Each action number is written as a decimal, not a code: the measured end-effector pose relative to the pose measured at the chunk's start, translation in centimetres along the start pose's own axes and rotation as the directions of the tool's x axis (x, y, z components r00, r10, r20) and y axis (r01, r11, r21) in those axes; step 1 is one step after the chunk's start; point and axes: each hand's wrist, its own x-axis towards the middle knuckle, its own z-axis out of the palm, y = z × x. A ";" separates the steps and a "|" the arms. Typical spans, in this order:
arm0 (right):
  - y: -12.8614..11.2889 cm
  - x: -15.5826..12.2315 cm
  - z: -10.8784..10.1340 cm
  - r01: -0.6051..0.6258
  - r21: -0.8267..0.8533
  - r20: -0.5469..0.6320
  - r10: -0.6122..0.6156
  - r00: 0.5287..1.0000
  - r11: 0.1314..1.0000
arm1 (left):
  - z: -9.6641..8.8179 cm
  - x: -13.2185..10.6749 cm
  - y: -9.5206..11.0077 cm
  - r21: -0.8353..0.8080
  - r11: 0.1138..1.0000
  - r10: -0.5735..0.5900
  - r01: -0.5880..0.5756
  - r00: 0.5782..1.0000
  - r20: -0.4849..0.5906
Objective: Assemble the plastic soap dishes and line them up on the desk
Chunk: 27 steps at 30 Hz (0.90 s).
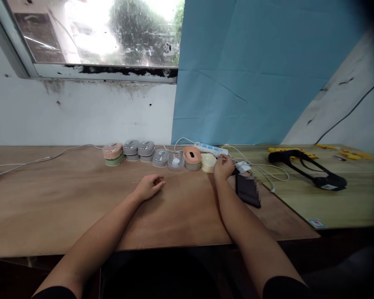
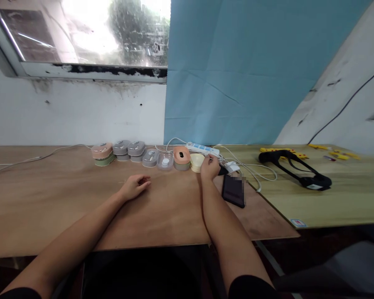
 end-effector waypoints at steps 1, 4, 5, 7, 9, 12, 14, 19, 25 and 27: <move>-0.6 -0.4 -0.1 0.065 0.020 0.004 -0.065 0.998 0.998 | 0.0 0.1 -0.3 0.028 1.000 0.002 -0.001 1.000 -0.014; -2.7 -2.4 -0.2 0.278 0.111 0.057 -0.286 0.957 0.954 | -0.3 1.0 -1.2 0.238 0.971 0.007 0.012 0.997 -0.080; -3.6 -3.4 -0.2 0.352 0.160 0.074 -0.366 0.928 0.922 | -0.6 1.7 -1.5 0.342 0.940 0.012 0.023 0.995 -0.101; -5.3 -5.7 -0.4 0.474 0.280 0.090 -0.515 0.853 0.835 | -1.4 3.3 -2.1 0.521 0.853 0.031 0.035 0.993 -0.117; -6.9 -8.1 -0.6 0.607 0.398 0.123 -0.695 0.708 0.688 | -2.5 5.3 -2.8 0.623 0.776 0.009 0.099 0.986 -0.168; -8.6 -11.4 -1.1 0.713 0.537 0.151 -0.883 0.445 0.452 | -3.9 7.6 -3.6 0.666 0.671 -0.099 0.327 0.929 -0.356; -9.2 -12.9 -1.2 0.725 0.584 0.175 -0.929 0.327 0.365 | -4.5 8.4 -4.1 0.654 0.621 -0.161 0.432 0.887 -0.433; -9.3 -13.5 -0.8 0.709 0.608 0.235 -0.934 0.270 0.358 | -4.0 8.8 -5.0 0.624 0.566 -0.269 0.538 0.837 -0.477; -8.3 -11.8 -0.3 0.703 0.540 0.253 -0.886 0.389 0.463 | -2.0 9.8 -6.2 0.569 0.579 -0.292 0.584 0.800 -0.524; -8.2 -11.5 -0.3 0.700 0.517 0.263 -0.870 0.417 0.492 | -1.7 10.1 -6.5 0.548 0.603 -0.277 0.579 0.797 -0.537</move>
